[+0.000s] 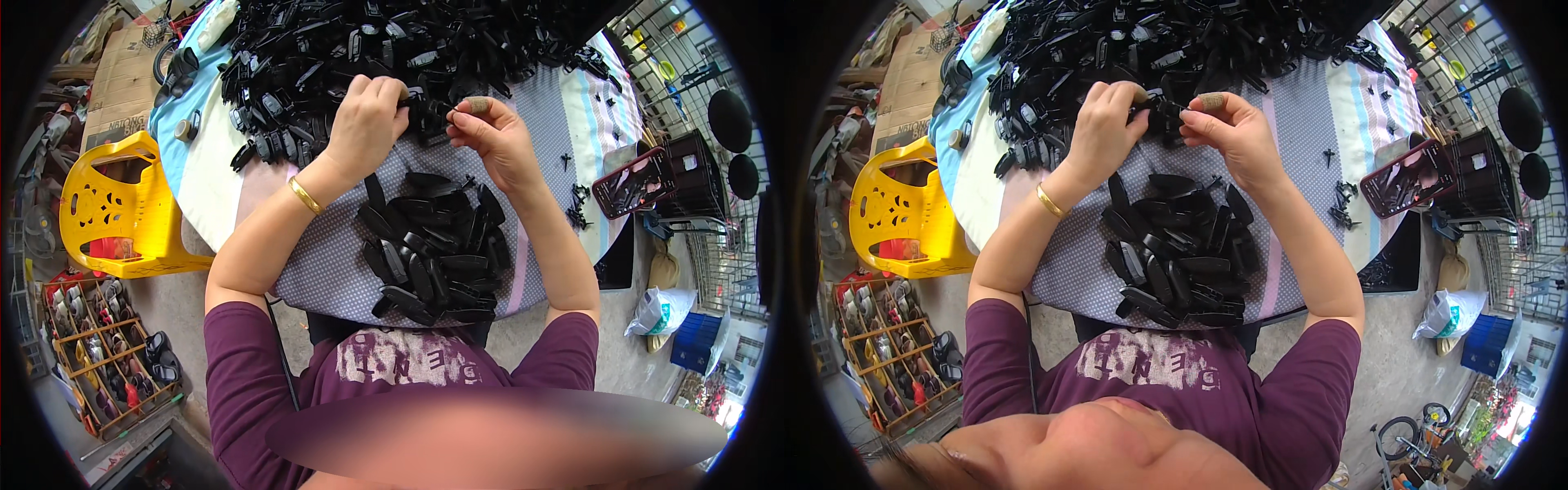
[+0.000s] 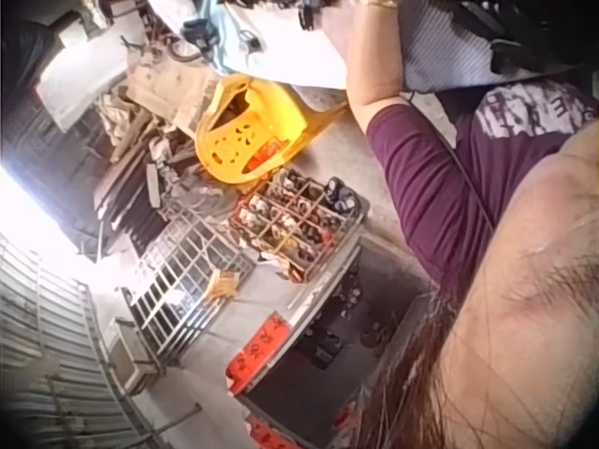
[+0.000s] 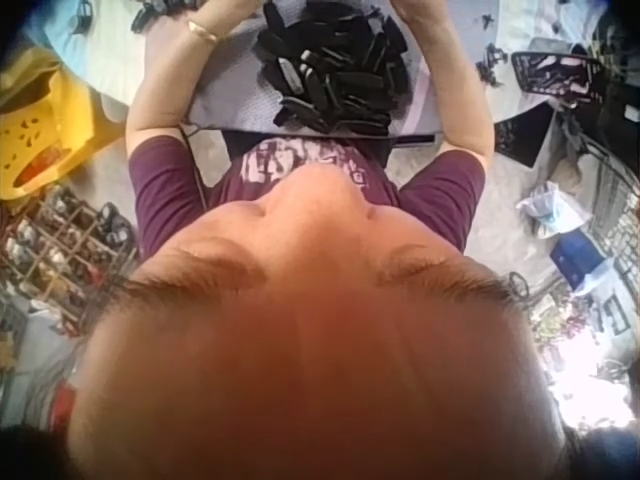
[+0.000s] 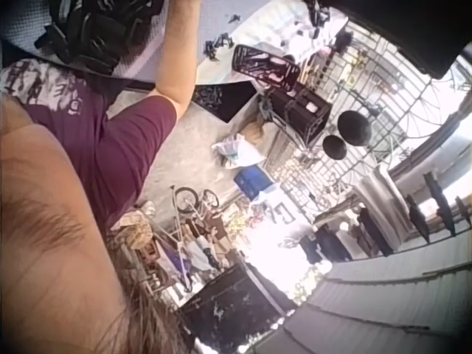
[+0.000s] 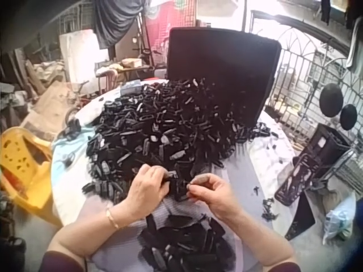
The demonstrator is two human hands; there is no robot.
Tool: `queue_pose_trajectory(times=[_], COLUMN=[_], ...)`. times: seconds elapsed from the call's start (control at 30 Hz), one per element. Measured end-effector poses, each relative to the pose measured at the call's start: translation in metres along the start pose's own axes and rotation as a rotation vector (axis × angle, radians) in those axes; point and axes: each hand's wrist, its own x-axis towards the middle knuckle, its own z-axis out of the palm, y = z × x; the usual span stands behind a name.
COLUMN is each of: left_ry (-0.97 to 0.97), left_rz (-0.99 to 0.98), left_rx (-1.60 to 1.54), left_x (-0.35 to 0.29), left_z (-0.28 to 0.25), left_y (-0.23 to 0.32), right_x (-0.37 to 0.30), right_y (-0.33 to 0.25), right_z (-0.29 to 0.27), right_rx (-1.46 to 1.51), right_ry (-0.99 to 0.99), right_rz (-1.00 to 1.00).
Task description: Inspecting and sorting small black plastic hardware clips on a table.
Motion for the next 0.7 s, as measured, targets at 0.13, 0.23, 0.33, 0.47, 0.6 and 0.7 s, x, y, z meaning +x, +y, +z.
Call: queue_pose_trajectory(times=[0.13, 0.23, 0.33, 0.47, 0.6, 0.7], left_ry=[-0.135, -0.048, -0.298, -0.338, -0.318, -0.223], left_rz=[-0.361, -0.526, -0.678, -0.747, -0.77, -0.737], left_rx=[-0.297, -0.847, -1.179, -1.249, -1.234, -1.221], left_x=[0.001, -0.004, -0.009, -0.006, -0.005, -0.006], left_z=[-0.013, -0.01, -0.012, -0.023, -0.022, -0.023], left_y=[0.019, 0.024, 0.024, 0.023, 0.026, 0.029], right_x=[0.0, -0.003, -0.008, -0.01, -0.012, -0.015], right_y=[0.005, 0.009, 0.004, 0.0, 0.001, 0.001], right_z=[0.012, 0.017, 0.018, 0.02, 0.02, 0.023], right_rx=[0.091, -0.047, -0.308, -0.369, -0.261, -0.282], right_ry=[0.081, 0.102, 0.09, 0.048, 0.049, 0.048], right_rz=[-0.006, -0.04, -0.118, -0.18, -0.122, -0.121])
